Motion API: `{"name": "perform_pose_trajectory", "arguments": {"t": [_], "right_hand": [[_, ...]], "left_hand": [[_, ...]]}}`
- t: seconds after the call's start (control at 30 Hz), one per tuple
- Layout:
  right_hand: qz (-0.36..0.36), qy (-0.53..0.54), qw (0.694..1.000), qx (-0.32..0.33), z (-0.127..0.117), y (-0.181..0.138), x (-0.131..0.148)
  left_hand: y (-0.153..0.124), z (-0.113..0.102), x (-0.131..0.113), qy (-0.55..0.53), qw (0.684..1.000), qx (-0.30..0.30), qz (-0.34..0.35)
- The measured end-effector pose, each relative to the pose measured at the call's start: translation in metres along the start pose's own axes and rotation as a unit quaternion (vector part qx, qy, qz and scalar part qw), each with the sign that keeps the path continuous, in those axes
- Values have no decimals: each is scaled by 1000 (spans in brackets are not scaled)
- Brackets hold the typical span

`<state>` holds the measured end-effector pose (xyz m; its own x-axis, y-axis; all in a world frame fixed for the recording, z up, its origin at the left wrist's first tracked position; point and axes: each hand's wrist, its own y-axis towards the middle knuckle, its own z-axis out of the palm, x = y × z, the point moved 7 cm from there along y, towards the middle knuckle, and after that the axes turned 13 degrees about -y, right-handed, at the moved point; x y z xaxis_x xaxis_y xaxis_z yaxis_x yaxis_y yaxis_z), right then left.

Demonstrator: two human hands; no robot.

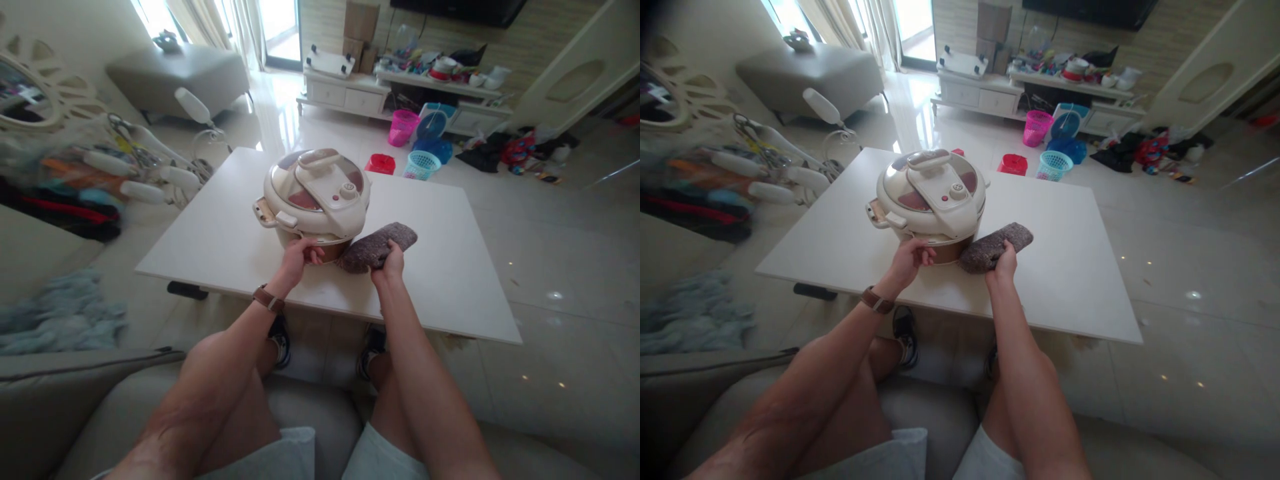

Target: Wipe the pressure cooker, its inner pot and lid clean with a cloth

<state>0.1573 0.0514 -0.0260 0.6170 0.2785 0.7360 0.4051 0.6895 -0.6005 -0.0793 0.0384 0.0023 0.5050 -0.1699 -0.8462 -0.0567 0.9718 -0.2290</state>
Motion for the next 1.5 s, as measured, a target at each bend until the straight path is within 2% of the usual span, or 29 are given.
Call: {"name": "perform_pose_trajectory", "arguments": {"t": [0.23,0.3,0.37,0.43,0.7,0.93,1.27,1.5], "right_hand": [[-20,-7,1000,3,-6,0,8],[-12,-8,1000,2,-8,-5,9],[-5,-4,1000,-7,-11,-11,11],[-3,0,1000,-15,-16,-16,16],[-6,20,1000,-14,-24,-24,28],[8,9,1000,-12,-24,-19,17],[8,-3,1000,0,-29,-6,9],[-6,-29,1000,9,-42,7,5]], "left_hand": [[-20,-55,-27,50,993,47,-95],[-26,-73,-32,84,992,-1,-98],[-31,-89,-39,109,989,-79,-63],[-36,-96,-42,101,985,-136,-20],[-39,-73,-32,0,993,-121,13],[-35,-70,-35,-30,991,-123,31],[-3,-69,-35,-23,994,-100,39],[41,-53,-29,-10,997,-72,28]]}}
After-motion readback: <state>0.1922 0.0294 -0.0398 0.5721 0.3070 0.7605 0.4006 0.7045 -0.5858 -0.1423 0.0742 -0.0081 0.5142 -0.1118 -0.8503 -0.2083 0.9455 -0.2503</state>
